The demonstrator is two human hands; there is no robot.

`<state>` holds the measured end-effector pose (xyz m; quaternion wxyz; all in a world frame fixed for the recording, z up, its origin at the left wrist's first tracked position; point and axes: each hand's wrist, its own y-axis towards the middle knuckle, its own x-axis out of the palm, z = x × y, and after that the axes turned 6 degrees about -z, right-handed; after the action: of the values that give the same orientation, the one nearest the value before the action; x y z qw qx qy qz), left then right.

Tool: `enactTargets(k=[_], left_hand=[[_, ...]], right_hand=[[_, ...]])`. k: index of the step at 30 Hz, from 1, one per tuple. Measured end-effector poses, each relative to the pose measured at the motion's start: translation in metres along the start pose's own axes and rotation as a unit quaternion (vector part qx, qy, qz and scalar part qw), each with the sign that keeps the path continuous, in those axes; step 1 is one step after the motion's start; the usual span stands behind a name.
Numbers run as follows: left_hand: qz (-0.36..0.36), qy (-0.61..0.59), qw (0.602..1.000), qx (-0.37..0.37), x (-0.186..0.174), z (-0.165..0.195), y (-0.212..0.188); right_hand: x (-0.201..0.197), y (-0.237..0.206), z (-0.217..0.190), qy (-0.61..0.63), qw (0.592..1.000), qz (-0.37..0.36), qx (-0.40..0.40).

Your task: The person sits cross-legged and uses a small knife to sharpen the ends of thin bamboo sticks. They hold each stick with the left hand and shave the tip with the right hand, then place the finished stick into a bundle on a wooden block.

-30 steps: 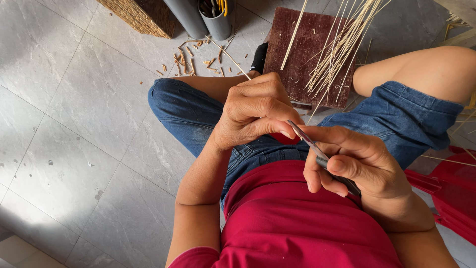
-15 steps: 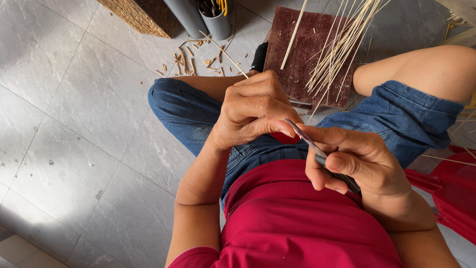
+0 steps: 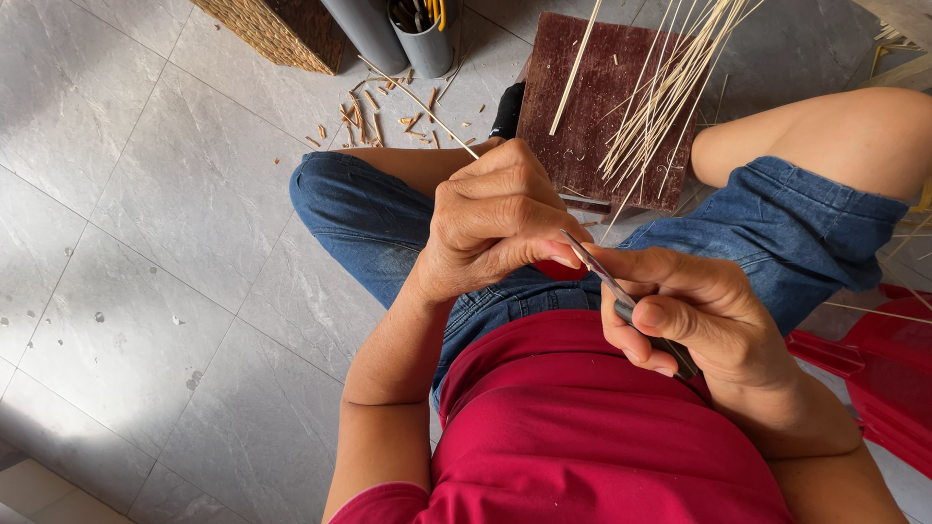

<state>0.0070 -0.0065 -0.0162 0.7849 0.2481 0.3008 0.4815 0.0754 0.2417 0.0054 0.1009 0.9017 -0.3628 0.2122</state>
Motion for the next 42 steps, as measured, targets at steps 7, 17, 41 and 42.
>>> enactTargets(k=[7, 17, 41, 42], left_hand=[[0.007, 0.019, 1.000, 0.006, 0.002, 0.003, 0.001], [-0.001, 0.059, 0.998, 0.018, 0.001, 0.009, 0.000], [-0.081, -0.077, 0.992, -0.054, -0.002, 0.010, -0.005], [-0.080, -0.080, 0.992, -0.058, -0.003, 0.011, -0.005]], right_hand=[[0.000, 0.000, 0.006, 0.003, 1.000, 0.002, -0.018], [0.001, -0.003, 0.009, 0.023, 0.999, 0.006, -0.027], [-0.008, 0.000, 0.010, 0.063, 0.996, -0.071, 0.000], [-0.009, 0.001, 0.011, 0.064, 0.995, -0.075, -0.006]])
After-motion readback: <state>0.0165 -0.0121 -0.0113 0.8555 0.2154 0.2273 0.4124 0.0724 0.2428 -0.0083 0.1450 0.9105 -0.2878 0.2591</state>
